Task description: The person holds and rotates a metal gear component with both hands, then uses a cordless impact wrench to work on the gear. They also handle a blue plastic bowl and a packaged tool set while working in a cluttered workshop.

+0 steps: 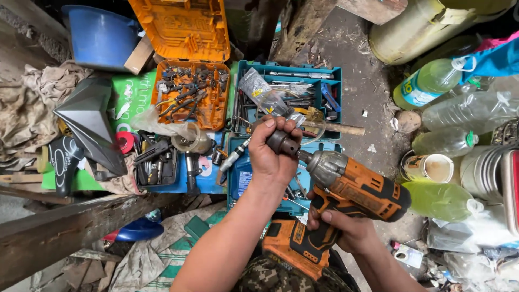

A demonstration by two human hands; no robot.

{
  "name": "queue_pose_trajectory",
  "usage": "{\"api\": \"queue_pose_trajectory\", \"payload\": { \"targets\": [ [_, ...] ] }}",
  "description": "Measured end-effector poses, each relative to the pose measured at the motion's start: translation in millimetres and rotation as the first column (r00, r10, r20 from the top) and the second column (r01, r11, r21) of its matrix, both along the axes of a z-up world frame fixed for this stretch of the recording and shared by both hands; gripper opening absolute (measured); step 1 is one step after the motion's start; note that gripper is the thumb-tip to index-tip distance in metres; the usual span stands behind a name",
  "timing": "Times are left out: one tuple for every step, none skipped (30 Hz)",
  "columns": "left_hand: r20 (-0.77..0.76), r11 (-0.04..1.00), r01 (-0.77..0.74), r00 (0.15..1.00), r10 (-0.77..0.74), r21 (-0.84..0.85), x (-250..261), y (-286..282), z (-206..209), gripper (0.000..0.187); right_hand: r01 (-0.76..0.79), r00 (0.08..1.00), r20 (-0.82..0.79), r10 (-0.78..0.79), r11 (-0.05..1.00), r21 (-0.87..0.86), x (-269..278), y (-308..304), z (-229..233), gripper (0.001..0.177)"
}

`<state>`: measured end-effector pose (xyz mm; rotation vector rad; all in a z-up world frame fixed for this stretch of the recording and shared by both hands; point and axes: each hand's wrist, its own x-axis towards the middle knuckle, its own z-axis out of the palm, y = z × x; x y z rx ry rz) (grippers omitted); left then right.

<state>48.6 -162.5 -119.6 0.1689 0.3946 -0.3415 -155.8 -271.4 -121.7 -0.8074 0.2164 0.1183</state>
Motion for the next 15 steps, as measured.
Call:
{"api": "queue_pose_trajectory", "payload": {
  "targets": [
    [0.0, 1.0, 0.005, 1.0, -0.005, 0.001, -0.4, -0.6, 0.8, 0.014, 0.005, 1.0, 0.0, -0.005, 1.0, 0.001, 1.3, 1.9, 2.1, 0.063],
    [0.041, 1.0, 0.006, 0.999, -0.006, -0.002, -1.5, -1.1, 1.7, 0.015, 0.019, 0.999, -0.029, -0.018, 0.999, 0.043, 1.8, 4.1, 4.6, 0.061],
    [0.081, 1.0, 0.007, 0.997, -0.007, -0.005, -2.5, -1.4, 2.6, 0.015, 0.034, 0.998, -0.06, -0.029, 0.996, 0.084, 2.5, 6.4, 7.1, 0.058],
    [0.08, 1.0, 0.011, 0.997, -0.01, -0.003, -2.8, -2.0, 2.2, 0.015, 0.038, 0.998, -0.061, -0.033, 0.996, 0.085, 2.4, 7.4, 7.2, 0.058],
    [0.114, 1.0, -0.008, 0.993, 0.008, 0.003, -3.1, -2.5, 1.8, 0.015, 0.036, 0.996, -0.08, -0.027, 0.993, 0.116, 2.3, 8.4, 7.4, 0.058],
    [0.15, 1.0, -0.028, 0.988, 0.026, 0.009, -2.9, -2.2, 1.7, 0.014, 0.033, 0.995, -0.097, -0.019, 0.988, 0.149, 2.7, 10.1, 7.4, 0.059],
    [0.15, 1.0, -0.025, 0.988, 0.023, 0.012, -3.3, -2.2, 2.3, 0.014, 0.036, 0.995, -0.097, -0.022, 0.988, 0.151, 3.4, 11.8, 10.0, 0.059],
    [0.169, 1.0, -0.031, 0.985, 0.031, -0.003, -2.6, -1.9, 2.9, 0.015, 0.045, 0.993, -0.112, -0.025, 0.982, 0.184, 4.9, 13.9, 12.1, 0.058],
    [0.187, 0.999, -0.037, 0.982, 0.039, -0.017, -1.9, -1.6, 3.8, 0.015, 0.055, 0.992, -0.126, -0.028, 0.975, 0.217, 6.5, 16.1, 14.4, 0.058],
    [0.192, 0.999, -0.032, 0.981, 0.035, -0.017, -2.0, -1.3, 4.4, 0.015, 0.058, 0.992, -0.121, -0.032, 0.974, 0.218, 5.9, 14.6, 11.1, 0.058],
    [0.23, 0.999, -0.035, 0.972, 0.036, -0.01, -2.1, -0.9, 5.0, 0.016, 0.035, 0.993, -0.121, -0.005, 0.969, 0.246, 5.4, 13.3, 7.9, 0.058],
    [0.267, 0.999, -0.037, 0.963, 0.037, -0.004, -2.5, -0.1, 4.8, 0.018, 0.012, 0.992, -0.121, 0.022, 0.961, 0.275, 4.5, 12.5, 4.0, 0.057],
    [0.272, 0.999, -0.032, 0.962, 0.032, -0.003, -1.6, -0.3, 6.0, 0.018, 0.016, 0.993, -0.117, 0.017, 0.961, 0.276, 6.5, 13.7, 3.5, 0.057],
    [0.31, 0.998, -0.053, 0.95, 0.042, 0.027, -3.0, 0.0, 7.4, 0.02, 0.012, 0.993, -0.119, 0.025, 0.953, 0.301, 6.1, 15.3, 4.1, 0.055],
    [0.348, 0.996, -0.076, 0.936, 0.052, 0.056, -4.6, 0.3, 9.0, 0.022, 0.008, 0.992, -0.122, 0.034, 0.945, 0.326, 5.6, 16.9, 4.9, 0.053]
  ]
}}
